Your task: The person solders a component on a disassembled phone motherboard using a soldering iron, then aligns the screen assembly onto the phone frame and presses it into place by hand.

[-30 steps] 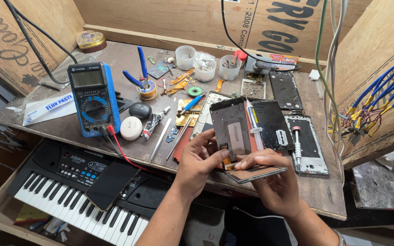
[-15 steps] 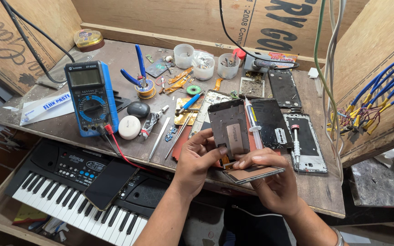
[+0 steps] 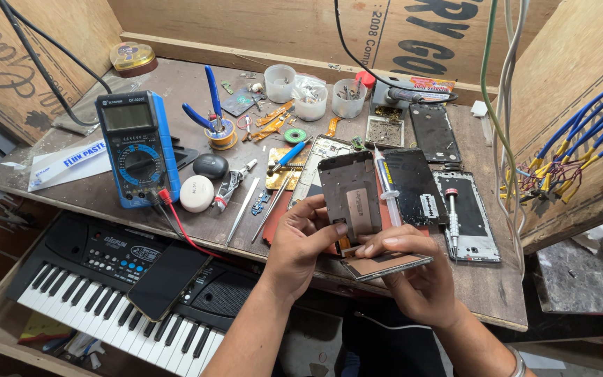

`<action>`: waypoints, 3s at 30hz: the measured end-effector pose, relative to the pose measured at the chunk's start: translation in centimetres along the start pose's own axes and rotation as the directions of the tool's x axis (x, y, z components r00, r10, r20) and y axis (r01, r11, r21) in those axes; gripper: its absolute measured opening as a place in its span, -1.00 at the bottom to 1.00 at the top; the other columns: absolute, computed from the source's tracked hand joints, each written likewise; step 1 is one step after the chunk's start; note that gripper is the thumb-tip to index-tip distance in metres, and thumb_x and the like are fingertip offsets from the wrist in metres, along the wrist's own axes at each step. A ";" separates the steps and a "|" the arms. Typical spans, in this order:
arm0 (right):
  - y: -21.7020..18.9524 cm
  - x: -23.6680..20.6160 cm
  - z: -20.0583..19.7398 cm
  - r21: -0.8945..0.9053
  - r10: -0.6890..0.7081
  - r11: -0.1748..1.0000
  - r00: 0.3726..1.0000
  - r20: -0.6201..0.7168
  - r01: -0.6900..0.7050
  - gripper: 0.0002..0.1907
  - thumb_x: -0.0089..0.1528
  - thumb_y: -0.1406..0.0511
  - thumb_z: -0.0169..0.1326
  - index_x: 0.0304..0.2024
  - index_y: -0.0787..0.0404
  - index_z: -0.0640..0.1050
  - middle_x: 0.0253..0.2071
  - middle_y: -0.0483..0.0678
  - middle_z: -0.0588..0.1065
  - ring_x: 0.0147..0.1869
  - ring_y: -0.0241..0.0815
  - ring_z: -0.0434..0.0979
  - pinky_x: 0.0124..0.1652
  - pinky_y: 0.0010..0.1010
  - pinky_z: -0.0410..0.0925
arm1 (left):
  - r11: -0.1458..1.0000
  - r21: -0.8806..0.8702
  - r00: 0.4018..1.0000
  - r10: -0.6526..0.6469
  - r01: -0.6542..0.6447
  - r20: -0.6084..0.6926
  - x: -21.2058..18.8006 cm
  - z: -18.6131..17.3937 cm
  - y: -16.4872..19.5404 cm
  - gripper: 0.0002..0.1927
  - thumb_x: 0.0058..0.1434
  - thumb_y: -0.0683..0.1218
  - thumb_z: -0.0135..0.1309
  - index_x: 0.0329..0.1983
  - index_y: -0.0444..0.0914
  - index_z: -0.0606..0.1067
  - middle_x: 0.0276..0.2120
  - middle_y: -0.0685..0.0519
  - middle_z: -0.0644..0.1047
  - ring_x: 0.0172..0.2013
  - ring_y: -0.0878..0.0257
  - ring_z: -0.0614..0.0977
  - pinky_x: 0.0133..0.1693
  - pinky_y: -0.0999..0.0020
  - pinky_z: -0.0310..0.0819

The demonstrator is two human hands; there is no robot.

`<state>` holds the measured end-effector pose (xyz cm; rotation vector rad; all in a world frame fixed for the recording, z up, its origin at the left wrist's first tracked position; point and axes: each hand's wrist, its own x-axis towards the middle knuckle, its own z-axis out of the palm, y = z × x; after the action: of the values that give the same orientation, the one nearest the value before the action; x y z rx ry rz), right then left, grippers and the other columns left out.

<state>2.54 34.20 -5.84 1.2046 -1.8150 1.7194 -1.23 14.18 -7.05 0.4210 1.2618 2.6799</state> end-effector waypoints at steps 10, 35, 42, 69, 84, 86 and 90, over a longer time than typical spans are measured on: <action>0.0 -0.3 -0.1 0.053 0.039 0.998 0.998 -0.046 -0.036 -0.61 0.37 0.48 0.08 0.20 0.17 0.31 0.00 0.13 0.49 0.12 -0.02 0.61 0.23 -0.05 0.49 | 0.998 0.040 0.999 -0.042 0.041 0.016 0.0 -0.4 0.5 -0.44 0.18 -0.21 0.30 0.27 -0.36 0.50 0.01 -0.04 0.62 -0.25 0.41 0.57 -0.25 0.53 0.53; -0.2 -0.2 -0.1 0.012 -0.007 1.000 1.000 -0.004 0.007 -0.56 0.33 0.52 0.06 0.20 0.17 0.31 -0.02 0.10 0.48 0.13 -0.04 0.61 0.30 0.04 0.49 | 0.999 -0.001 0.999 -0.032 0.033 0.042 0.0 -0.4 0.6 -0.49 0.17 -0.28 0.29 0.22 -0.37 0.49 -0.02 -0.05 0.62 -0.15 0.36 0.60 -0.20 0.50 0.51; -0.2 0.1 -0.2 -0.033 -0.014 0.999 0.999 0.028 0.015 -0.58 0.29 0.57 0.04 0.16 0.21 0.34 -0.05 0.10 0.52 0.10 -0.05 0.63 0.28 -0.01 0.50 | 0.998 0.015 0.998 -0.055 0.054 0.018 0.1 -0.1 0.7 -0.52 0.16 -0.29 0.26 0.19 -0.35 0.51 -0.08 -0.05 0.63 -0.17 0.35 0.61 -0.18 0.48 0.52; -0.3 0.3 -0.6 -0.019 -0.013 1.000 0.998 0.065 0.014 -0.59 0.21 0.58 0.07 0.08 0.20 0.42 -0.05 0.10 0.52 0.10 -0.02 0.65 0.23 -0.06 0.52 | 0.991 0.076 0.993 -0.112 0.115 -0.036 0.3 0.2 0.9 -0.54 0.14 -0.26 0.25 0.14 -0.35 0.54 -0.19 0.00 0.62 -0.19 0.31 0.63 -0.16 0.42 0.56; -1.0 1.2 -0.4 -0.067 -0.051 0.996 0.990 0.132 0.061 -0.66 0.21 0.43 0.25 0.01 0.19 0.48 -0.09 0.05 0.55 0.04 -0.02 0.67 0.20 -0.05 0.54 | 0.994 0.072 0.997 -0.078 0.080 -0.024 0.2 0.1 0.9 -0.52 0.16 -0.28 0.25 0.18 -0.37 0.53 -0.14 -0.02 0.63 -0.14 0.30 0.61 -0.13 0.39 0.52; -1.0 1.3 -0.4 -0.078 -0.051 0.995 0.988 0.146 0.063 -0.70 0.21 0.41 0.25 -0.02 0.19 0.51 -0.10 0.05 0.56 0.04 -0.02 0.68 0.21 -0.04 0.54 | 0.995 0.061 0.996 -0.082 0.083 -0.019 0.2 0.1 1.0 -0.54 0.16 -0.28 0.23 0.17 -0.36 0.52 -0.13 -0.02 0.63 -0.12 0.29 0.63 -0.08 0.37 0.55; -1.0 1.3 -0.3 -0.075 -0.052 0.995 0.989 0.137 0.063 -0.72 0.22 0.40 0.25 -0.03 0.21 0.52 -0.10 0.05 0.57 0.04 -0.03 0.68 0.19 -0.08 0.54 | 0.996 0.048 0.997 -0.079 0.080 -0.006 0.2 0.3 1.1 -0.56 0.17 -0.29 0.21 0.16 -0.36 0.52 -0.13 -0.02 0.63 -0.10 0.27 0.64 -0.04 0.34 0.57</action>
<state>2.43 34.20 -4.18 1.3555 -1.8871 1.5534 -1.33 13.69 -5.98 0.3629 1.3173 2.5910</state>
